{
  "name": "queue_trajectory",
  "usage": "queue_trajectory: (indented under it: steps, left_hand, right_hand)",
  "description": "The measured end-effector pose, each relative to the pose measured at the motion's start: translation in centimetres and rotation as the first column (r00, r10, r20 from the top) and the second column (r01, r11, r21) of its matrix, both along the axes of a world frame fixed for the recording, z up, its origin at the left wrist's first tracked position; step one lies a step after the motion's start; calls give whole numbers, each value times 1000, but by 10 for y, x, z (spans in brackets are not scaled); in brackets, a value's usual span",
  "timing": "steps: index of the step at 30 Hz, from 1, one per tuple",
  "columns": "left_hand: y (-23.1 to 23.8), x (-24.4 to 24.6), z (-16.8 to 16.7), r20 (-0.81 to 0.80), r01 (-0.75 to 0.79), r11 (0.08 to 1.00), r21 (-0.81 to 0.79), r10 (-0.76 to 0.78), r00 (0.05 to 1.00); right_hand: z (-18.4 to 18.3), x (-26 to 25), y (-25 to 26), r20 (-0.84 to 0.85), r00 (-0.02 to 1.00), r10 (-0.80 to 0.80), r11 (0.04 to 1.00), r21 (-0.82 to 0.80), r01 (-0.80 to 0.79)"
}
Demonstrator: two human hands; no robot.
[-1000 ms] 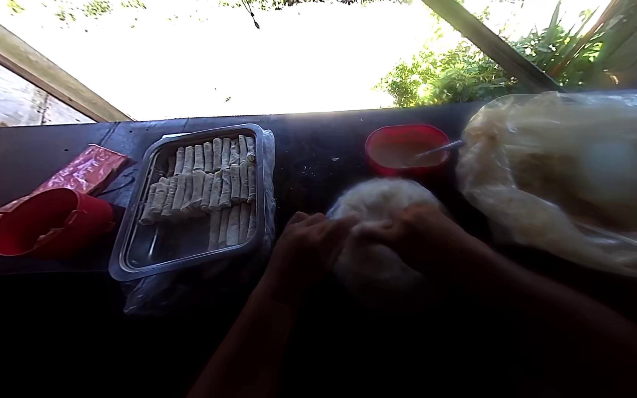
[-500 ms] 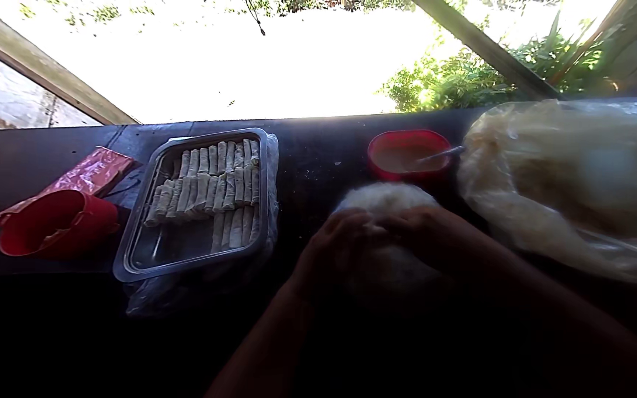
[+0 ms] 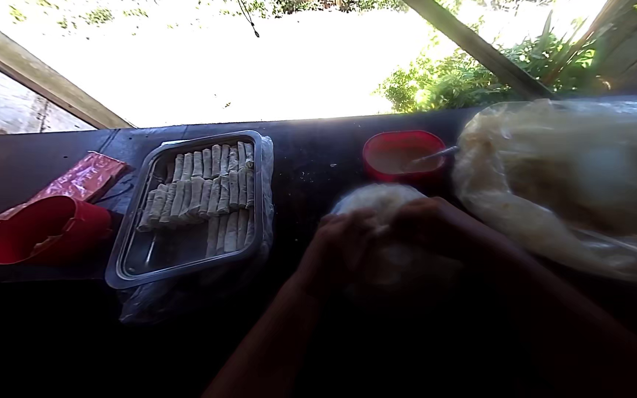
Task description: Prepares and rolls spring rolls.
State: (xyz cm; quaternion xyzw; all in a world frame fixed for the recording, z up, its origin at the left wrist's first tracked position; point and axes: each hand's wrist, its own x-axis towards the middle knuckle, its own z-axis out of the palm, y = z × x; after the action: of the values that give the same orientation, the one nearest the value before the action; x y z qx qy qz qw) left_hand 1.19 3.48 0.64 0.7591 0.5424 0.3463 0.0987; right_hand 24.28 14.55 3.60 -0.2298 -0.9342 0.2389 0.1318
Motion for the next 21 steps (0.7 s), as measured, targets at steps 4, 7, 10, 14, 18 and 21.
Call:
queue_trajectory:
  steps: [4,7,10,14,18,21]
  left_hand:
    - [3,1,4,-15,-25,999,-43,24,1000]
    - [6,3,6,2,-50,996,-79,50,999]
    - [9,3,7,62,-60,994,-94,66,996]
    - [10,4,4,61,-85,996,-35,87,994]
    - [5,8,1,-70,-84,996,7,85,994]
    - [2,9,3,-111,-56,998,-5,55,992]
  right_hand:
    - [2,-4,-3,47,999,-12,999,33,11]
    - [4,-7,-5,94,996,-6,995,96,-3]
    - [2,-8,-5,91,996,-7,992,126,-5]
    - [1,-9,-5,94,996,-2,990,141,-11]
    - [3,-9,-3,106,994,20,990,135,-34]
    - [6,-11,-1,133,990,35,991,125,-51]
